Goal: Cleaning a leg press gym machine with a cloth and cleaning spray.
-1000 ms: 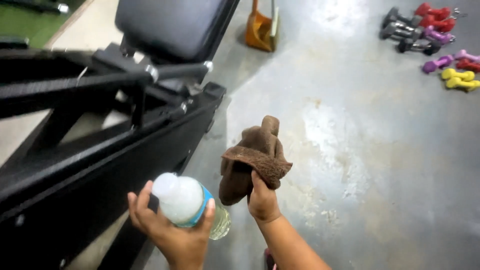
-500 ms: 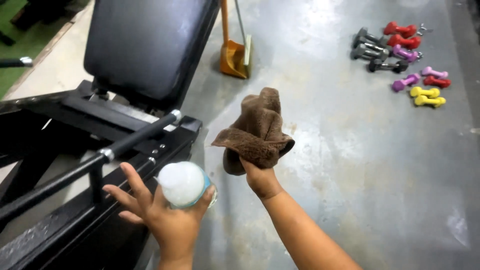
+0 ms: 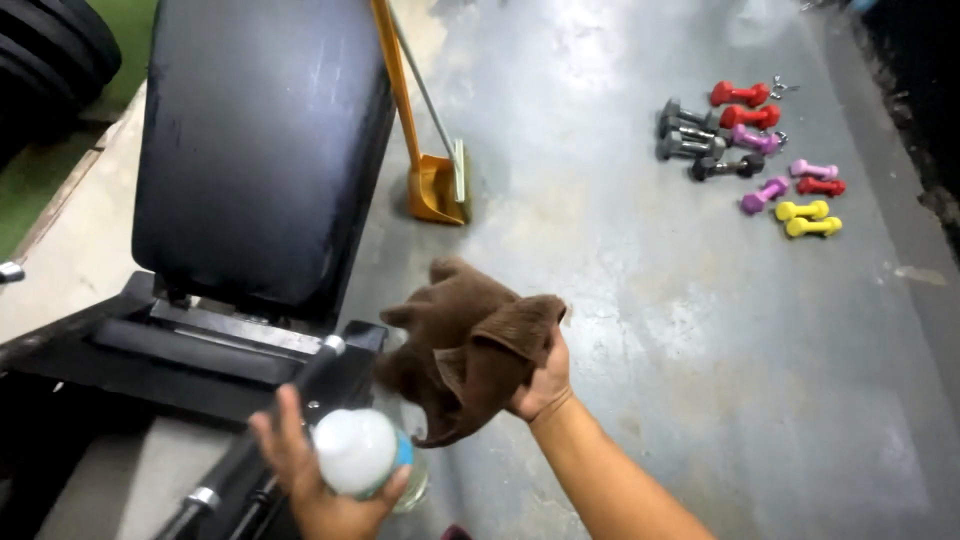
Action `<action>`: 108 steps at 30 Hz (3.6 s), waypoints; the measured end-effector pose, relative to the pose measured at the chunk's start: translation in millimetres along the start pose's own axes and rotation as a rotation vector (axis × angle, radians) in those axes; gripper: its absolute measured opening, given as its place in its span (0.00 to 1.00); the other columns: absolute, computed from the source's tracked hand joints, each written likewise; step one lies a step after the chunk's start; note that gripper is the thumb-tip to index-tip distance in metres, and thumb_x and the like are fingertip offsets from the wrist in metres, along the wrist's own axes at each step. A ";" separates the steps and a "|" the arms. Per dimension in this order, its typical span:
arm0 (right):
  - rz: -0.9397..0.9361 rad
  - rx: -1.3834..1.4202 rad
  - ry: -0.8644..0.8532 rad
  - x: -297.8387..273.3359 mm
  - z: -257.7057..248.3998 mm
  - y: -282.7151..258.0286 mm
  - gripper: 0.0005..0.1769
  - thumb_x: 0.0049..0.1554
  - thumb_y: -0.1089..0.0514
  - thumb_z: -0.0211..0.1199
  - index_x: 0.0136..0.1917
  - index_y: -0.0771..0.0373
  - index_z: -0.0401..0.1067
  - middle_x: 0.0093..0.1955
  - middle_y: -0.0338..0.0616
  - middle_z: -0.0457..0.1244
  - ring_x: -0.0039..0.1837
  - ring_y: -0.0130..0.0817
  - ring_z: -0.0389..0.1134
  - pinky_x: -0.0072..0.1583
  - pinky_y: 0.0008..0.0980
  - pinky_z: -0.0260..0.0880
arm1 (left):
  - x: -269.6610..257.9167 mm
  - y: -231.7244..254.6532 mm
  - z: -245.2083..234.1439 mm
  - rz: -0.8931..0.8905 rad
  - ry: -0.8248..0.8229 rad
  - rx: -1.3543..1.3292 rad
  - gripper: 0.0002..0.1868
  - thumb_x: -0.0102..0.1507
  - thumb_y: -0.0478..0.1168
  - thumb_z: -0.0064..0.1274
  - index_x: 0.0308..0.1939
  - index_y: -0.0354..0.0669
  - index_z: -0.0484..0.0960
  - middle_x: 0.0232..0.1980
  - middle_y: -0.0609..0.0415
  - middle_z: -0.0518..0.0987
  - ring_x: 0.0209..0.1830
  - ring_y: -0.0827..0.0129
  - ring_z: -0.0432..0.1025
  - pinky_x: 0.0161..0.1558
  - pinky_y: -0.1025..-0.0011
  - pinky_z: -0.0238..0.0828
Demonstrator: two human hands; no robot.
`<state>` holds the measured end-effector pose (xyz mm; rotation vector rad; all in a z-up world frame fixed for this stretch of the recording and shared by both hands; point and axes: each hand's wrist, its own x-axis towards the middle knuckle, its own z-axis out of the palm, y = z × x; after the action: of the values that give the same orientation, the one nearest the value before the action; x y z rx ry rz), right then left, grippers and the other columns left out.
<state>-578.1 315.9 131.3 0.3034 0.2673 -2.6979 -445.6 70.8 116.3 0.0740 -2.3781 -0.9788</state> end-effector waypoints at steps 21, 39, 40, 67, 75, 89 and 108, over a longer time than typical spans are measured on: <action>0.369 -0.396 -0.052 288.4 107.4 -135.5 0.29 0.56 0.54 0.70 0.66 0.72 0.70 0.60 0.58 0.67 0.59 0.45 0.69 0.60 0.44 0.71 | 289.3 0.5 39.1 -0.579 -0.695 -1.015 0.61 0.38 0.52 0.75 0.68 0.24 0.66 0.53 0.44 0.82 0.55 0.59 0.77 0.60 0.62 0.72; -0.455 -2.366 -0.859 429.6 287.9 -78.9 0.48 0.37 0.63 0.74 0.72 0.53 0.67 0.63 0.58 0.56 0.65 0.58 0.58 0.68 0.46 0.60 | 407.0 -15.7 12.4 -0.370 0.230 -0.257 0.39 0.40 0.44 0.75 0.52 0.33 0.79 0.66 0.53 0.67 0.61 0.62 0.69 0.59 0.63 0.75; -0.459 -2.364 -0.876 450.9 278.1 -75.4 0.48 0.37 0.63 0.74 0.72 0.53 0.67 0.63 0.58 0.56 0.65 0.58 0.58 0.68 0.46 0.60 | 411.7 -27.9 13.1 -0.369 0.243 -0.253 0.39 0.40 0.44 0.75 0.52 0.33 0.79 0.66 0.53 0.67 0.61 0.62 0.69 0.59 0.63 0.75; 0.110 -1.450 0.248 793.6 122.1 -30.7 0.18 0.55 0.61 0.66 0.57 0.70 0.72 0.52 0.50 0.70 0.52 0.38 0.72 0.56 0.34 0.72 | 643.4 -220.7 169.1 -0.956 -0.308 0.130 0.34 0.45 0.57 0.71 0.46 0.41 0.78 0.45 0.41 0.82 0.47 0.46 0.77 0.46 0.53 0.74; -0.082 -1.384 0.331 861.8 149.0 -45.1 0.15 0.56 0.61 0.65 0.55 0.69 0.70 0.50 0.48 0.69 0.51 0.37 0.71 0.54 0.34 0.73 | 699.7 -249.6 214.2 -1.025 -0.447 0.306 0.31 0.47 0.53 0.70 0.46 0.42 0.77 0.43 0.43 0.81 0.45 0.48 0.78 0.47 0.55 0.76; -1.130 -2.334 -0.016 941.3 210.9 -45.6 0.24 0.55 0.65 0.69 0.63 0.64 0.66 0.79 0.60 0.49 0.80 0.59 0.51 0.76 0.60 0.54 | 718.0 -290.1 251.7 -1.225 -0.260 0.293 0.34 0.49 0.57 0.71 0.48 0.40 0.75 0.47 0.43 0.81 0.47 0.47 0.78 0.47 0.54 0.76; -0.267 -3.059 -0.124 948.7 119.3 -3.7 0.46 0.53 0.43 0.67 0.81 0.30 0.52 0.88 0.46 0.32 0.79 0.67 0.41 0.67 0.67 0.53 | 733.1 -329.7 239.1 -1.286 -0.177 0.349 0.34 0.51 0.56 0.70 0.50 0.38 0.76 0.47 0.40 0.81 0.47 0.46 0.78 0.48 0.54 0.76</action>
<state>-1446.3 -65.5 8.8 -0.7616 2.9728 0.1236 -1237.4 -205.4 110.1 1.8670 -2.5084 -1.0293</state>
